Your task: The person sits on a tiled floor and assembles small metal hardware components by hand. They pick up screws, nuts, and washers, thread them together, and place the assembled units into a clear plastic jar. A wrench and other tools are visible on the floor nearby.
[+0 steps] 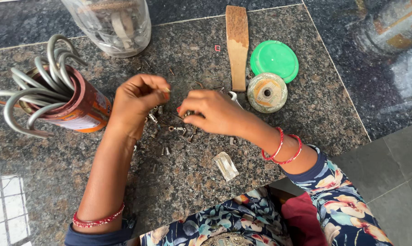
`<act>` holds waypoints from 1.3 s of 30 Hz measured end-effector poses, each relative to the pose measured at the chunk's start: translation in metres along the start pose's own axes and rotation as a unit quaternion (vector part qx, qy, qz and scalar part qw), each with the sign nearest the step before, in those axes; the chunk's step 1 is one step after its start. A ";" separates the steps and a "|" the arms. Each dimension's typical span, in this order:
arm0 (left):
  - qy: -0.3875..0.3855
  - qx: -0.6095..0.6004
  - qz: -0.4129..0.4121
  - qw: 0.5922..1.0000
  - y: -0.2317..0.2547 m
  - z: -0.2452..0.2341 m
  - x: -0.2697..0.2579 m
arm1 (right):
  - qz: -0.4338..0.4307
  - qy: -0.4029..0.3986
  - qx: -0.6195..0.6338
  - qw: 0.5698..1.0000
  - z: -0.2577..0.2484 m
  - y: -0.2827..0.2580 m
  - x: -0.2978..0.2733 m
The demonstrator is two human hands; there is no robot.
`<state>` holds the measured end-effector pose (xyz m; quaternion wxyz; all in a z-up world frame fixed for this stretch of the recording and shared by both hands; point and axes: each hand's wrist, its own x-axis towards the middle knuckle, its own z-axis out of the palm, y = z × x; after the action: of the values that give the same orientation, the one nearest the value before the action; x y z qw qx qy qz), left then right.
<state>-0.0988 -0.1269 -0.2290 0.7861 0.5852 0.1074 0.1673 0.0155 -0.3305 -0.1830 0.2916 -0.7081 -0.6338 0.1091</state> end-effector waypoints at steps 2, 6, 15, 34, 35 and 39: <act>0.035 -0.102 -0.028 0.994 0.000 -0.003 0.002 | -0.024 0.014 -0.019 0.999 0.009 -0.009 -0.001; 0.091 -0.185 -0.094 0.974 -0.003 -0.002 0.005 | -0.082 0.042 -0.078 0.993 0.025 -0.019 -0.002; 0.125 -0.190 -0.092 0.969 -0.006 -0.005 0.006 | -0.071 0.066 -0.097 0.991 0.020 -0.018 -0.002; 0.029 0.535 -0.013 0.844 0.036 -0.004 -0.018 | 0.080 0.107 0.057 0.989 0.012 0.006 0.004; 0.026 0.579 -0.011 0.815 0.038 -0.003 -0.020 | 0.079 0.103 0.070 0.989 0.014 0.007 0.004; -0.003 0.610 -0.042 0.792 0.039 -0.008 -0.021 | 0.074 0.091 0.098 0.988 0.017 0.010 0.003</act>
<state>-0.1266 -0.1180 -0.1942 0.2728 0.9386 0.2089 0.0320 0.0155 -0.3229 -0.2017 0.4074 -0.7278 -0.5368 0.1272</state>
